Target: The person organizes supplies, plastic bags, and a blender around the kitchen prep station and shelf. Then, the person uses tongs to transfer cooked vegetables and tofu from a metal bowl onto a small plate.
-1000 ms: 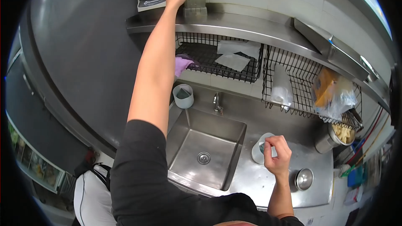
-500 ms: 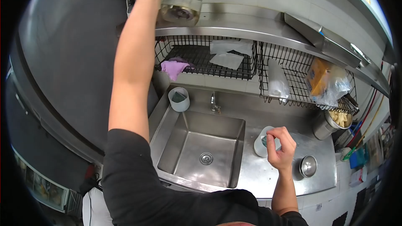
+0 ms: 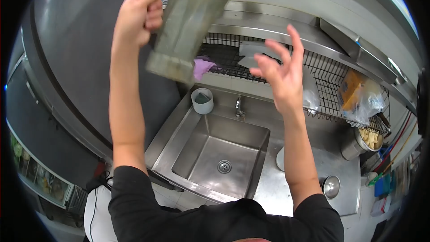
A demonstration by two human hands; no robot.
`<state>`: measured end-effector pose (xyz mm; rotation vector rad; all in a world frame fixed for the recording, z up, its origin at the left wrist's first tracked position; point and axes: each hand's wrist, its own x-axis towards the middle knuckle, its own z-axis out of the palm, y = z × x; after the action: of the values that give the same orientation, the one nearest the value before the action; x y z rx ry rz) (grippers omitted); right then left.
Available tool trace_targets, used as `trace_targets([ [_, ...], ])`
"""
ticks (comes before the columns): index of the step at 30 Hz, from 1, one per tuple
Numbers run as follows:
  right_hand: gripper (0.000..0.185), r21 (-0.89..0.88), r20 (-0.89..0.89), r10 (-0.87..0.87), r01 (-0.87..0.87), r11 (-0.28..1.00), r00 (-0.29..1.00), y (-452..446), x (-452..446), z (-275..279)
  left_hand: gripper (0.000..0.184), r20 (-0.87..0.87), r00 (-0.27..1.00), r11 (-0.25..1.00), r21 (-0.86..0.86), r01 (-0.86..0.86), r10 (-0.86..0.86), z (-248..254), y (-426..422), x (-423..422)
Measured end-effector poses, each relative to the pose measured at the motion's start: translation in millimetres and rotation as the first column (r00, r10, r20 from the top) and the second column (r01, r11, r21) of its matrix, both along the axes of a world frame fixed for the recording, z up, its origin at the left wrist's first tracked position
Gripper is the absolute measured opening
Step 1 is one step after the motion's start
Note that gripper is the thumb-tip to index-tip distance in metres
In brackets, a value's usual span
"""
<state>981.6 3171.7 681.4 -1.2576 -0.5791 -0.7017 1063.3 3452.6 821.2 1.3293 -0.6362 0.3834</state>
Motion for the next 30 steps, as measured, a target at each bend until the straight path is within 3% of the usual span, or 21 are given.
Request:
trace_targets([
  [1,0.102,-0.006,0.003,0.017,-0.017,1.000,1.000,2,13,12,0.029,0.030,0.999,0.999,-0.029,0.023,-0.023,-20,-2,-17],
  [3,0.127,0.024,0.174,-0.093,0.090,0.996,0.980,11,34,28,0.028,0.081,0.996,0.998,-0.059,0.037,-0.032,-64,-8,-47],
  [4,0.127,0.046,0.211,-0.085,0.076,0.996,0.974,17,28,33,0.028,0.102,0.995,0.998,-0.058,0.030,-0.024,-84,-16,-62],
  [6,0.114,-0.069,0.329,-0.167,0.200,0.977,0.930,10,31,20,0.029,0.071,0.997,1.000,-0.011,-0.019,0.019,-117,-36,-95],
  [8,0.097,0.125,0.227,-0.088,0.061,0.990,0.970,13,6,2,0.030,0.058,0.990,0.991,-0.009,0.133,-0.132,-149,-48,-107],
  [10,0.090,0.160,0.240,-0.174,0.138,0.977,0.955,5,-1,-17,0.028,-0.049,0.930,0.928,-0.103,0.358,-0.365,-163,-53,-110],
  [12,0.087,0.187,0.237,-0.377,0.338,0.922,0.896,-8,-12,-28,0.033,-0.012,0.911,0.911,-0.029,0.412,-0.412,-162,-60,-90],
  [13,0.088,0.163,0.277,-0.445,0.415,0.895,0.852,-16,-19,-31,0.034,0.320,0.885,0.941,0.113,0.318,-0.338,-162,-62,-65],
  [14,0.090,0.139,0.320,-0.505,0.487,0.862,0.802,-23,-25,-29,0.034,0.622,0.735,0.962,0.206,0.178,-0.269,-154,-64,-41],
  [16,0.092,0.113,0.430,-0.580,0.596,0.795,0.692,-29,-40,-21,0.038,0.200,0.962,0.953,-0.199,0.227,-0.188,-108,-64,2],
  [17,0.091,0.099,0.449,-0.606,0.638,0.764,0.657,-31,-49,-19,0.044,0.115,0.989,0.953,-0.277,0.122,-0.093,-88,-49,67],
  [18,0.090,0.087,0.469,-0.632,0.680,0.728,0.617,-33,-58,-17,0.065,-0.084,0.993,0.906,-0.422,0.035,-0.077,-65,-39,115],
  [19,0.089,0.062,0.466,-0.660,0.722,0.689,0.589,-36,-67,-17,0.085,-0.255,0.956,0.843,-0.538,-0.018,-0.143,-44,-26,157],
  [20,0.089,0.065,0.467,-0.668,0.730,0.680,0.580,-39,-75,-18,0.091,-0.391,0.906,0.785,-0.607,-0.121,-0.163,-27,-21,175],
  [21,0.088,0.036,0.473,-0.690,0.770,0.637,0.548,-43,-82,-19,0.085,-0.403,0.887,0.794,-0.604,-0.071,-0.227,-18,-12,206],
  [23,0.088,-0.012,0.484,-0.719,0.826,0.564,0.498,-55,-93,-26,0.084,-0.539,0.819,0.757,-0.615,-0.222,-0.198,-5,-13,227],
  [26,0.088,-0.007,0.459,-0.729,0.823,0.568,0.507,-67,-105,-38,0.078,-0.758,0.565,0.617,-0.623,-0.480,-0.326,24,-19,225],
  [28,0.087,-0.030,0.432,-0.732,0.819,0.573,0.528,-73,-112,-47,0.072,-0.624,0.753,0.658,-0.659,-0.366,-0.207,10,-12,225],
  [30,0.088,-0.044,0.412,-0.725,0.807,0.590,0.552,-78,-118,-56,0.074,-0.722,0.647,0.601,-0.637,-0.483,-0.245,10,-6,224],
])
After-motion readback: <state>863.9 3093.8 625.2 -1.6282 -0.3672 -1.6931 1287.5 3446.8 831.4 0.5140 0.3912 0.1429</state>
